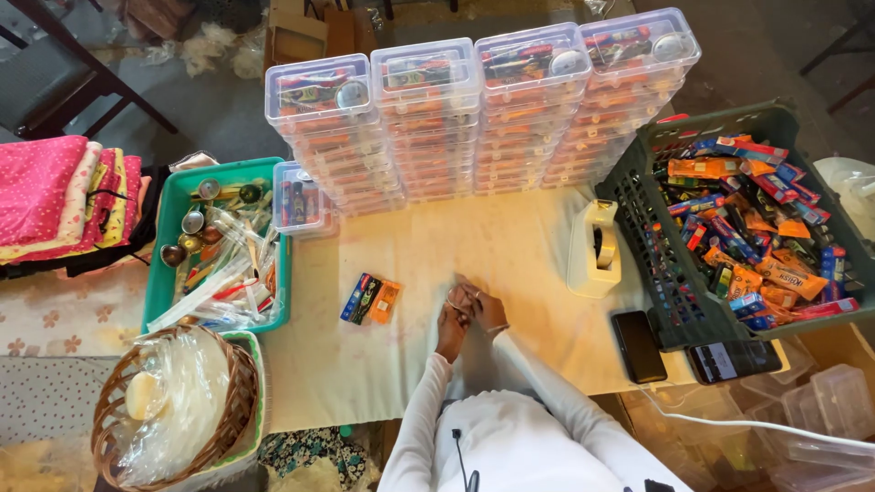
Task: The person stands at a table and handles several small, colorful rectangular packages, placing them on the surface. They then pick up a small metal tin, open it, and place it down. Finally, they pick up a clear plastic bag and begin to open it.
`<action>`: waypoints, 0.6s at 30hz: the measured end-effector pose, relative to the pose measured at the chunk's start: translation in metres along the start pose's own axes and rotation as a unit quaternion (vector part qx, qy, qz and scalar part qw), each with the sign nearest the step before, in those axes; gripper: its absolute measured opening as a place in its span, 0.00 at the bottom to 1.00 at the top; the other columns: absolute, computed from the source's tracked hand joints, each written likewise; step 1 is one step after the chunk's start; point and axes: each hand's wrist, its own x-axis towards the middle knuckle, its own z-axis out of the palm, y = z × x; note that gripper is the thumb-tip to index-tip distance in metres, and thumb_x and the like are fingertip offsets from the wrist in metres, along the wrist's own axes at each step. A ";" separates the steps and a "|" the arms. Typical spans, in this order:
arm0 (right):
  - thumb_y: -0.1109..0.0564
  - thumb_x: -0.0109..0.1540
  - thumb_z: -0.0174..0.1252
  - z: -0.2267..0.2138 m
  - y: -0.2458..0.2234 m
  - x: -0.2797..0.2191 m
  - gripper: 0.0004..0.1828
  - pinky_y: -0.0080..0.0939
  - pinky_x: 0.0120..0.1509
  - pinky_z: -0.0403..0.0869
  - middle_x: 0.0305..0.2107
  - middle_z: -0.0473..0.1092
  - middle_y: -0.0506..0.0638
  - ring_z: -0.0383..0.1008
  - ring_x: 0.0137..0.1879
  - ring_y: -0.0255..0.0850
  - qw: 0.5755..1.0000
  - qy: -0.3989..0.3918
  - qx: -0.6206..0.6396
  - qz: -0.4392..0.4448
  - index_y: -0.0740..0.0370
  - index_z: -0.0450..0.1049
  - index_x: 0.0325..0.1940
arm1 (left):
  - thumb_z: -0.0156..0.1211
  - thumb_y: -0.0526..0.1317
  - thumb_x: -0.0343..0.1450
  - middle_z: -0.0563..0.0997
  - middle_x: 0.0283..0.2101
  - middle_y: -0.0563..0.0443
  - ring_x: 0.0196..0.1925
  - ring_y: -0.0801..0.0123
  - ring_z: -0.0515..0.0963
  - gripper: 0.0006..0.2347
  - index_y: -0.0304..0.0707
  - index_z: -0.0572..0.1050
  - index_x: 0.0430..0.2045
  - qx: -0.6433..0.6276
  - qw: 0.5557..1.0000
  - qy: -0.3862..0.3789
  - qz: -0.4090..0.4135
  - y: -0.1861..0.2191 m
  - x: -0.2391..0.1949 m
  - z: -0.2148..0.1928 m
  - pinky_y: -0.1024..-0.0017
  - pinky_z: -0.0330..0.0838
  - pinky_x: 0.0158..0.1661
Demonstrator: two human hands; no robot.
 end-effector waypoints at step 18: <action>0.54 0.69 0.47 -0.122 -0.156 -0.043 0.29 0.52 0.76 0.58 0.69 0.58 0.66 0.58 0.74 0.61 0.943 0.102 0.156 -0.277 0.69 0.60 0.73 | 0.52 0.54 0.74 0.78 0.53 0.54 0.50 0.70 0.78 0.23 0.43 0.70 0.60 0.152 0.983 0.032 0.096 0.065 0.019 0.046 0.73 0.76 0.46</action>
